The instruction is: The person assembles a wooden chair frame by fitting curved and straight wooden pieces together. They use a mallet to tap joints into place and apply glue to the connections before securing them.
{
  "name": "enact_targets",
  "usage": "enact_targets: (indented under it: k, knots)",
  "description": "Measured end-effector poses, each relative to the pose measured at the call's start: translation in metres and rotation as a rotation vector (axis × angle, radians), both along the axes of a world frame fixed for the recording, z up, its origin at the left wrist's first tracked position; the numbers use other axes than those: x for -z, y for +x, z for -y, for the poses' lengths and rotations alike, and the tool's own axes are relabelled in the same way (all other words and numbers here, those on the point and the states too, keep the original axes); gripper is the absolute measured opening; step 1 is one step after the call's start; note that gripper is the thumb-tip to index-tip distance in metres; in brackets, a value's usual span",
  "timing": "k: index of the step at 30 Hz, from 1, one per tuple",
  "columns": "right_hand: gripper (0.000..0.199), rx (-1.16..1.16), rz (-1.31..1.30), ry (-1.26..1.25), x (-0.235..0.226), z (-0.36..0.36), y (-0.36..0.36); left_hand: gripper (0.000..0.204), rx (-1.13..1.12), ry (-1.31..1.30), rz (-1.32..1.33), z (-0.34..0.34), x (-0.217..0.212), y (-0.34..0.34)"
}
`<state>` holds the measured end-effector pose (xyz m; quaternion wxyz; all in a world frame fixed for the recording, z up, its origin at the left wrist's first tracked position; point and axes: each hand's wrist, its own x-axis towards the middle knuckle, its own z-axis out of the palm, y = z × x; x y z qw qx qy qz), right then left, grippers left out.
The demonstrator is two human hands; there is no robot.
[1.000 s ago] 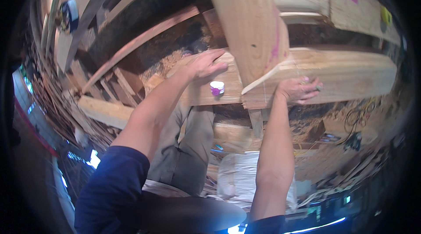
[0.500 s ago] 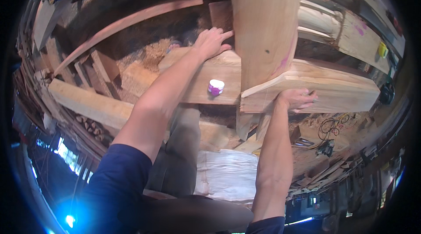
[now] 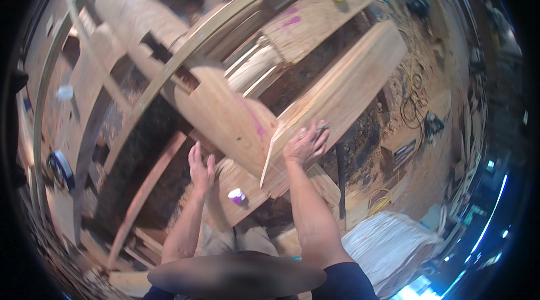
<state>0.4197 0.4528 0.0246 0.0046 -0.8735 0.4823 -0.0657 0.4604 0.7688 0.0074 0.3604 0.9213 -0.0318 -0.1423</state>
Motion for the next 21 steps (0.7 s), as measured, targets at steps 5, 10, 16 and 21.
enact_targets:
  k: [5, 10, 16, 21]
  knots:
    - [0.046, 0.022, 0.006, 0.041, -0.014, -0.003, 0.005, 0.085, 0.066, 0.062, 0.245, 0.044, -0.013, 0.036]
    - [0.049, 0.02, 0.008, 0.076, -0.021, -0.002, 0.006, 0.086, 0.331, 0.195, 0.398, 0.146, -0.015, 0.119]
    - [0.051, 0.02, -0.027, 0.15, -0.021, -0.001, 0.004, 0.082, 0.512, 0.46, 0.404, 0.222, -0.018, 0.178]
    - [0.058, -0.042, -0.05, 0.258, -0.043, 0.013, 0.013, 0.089, 0.557, 0.541, 0.222, 0.228, -0.024, 0.185]
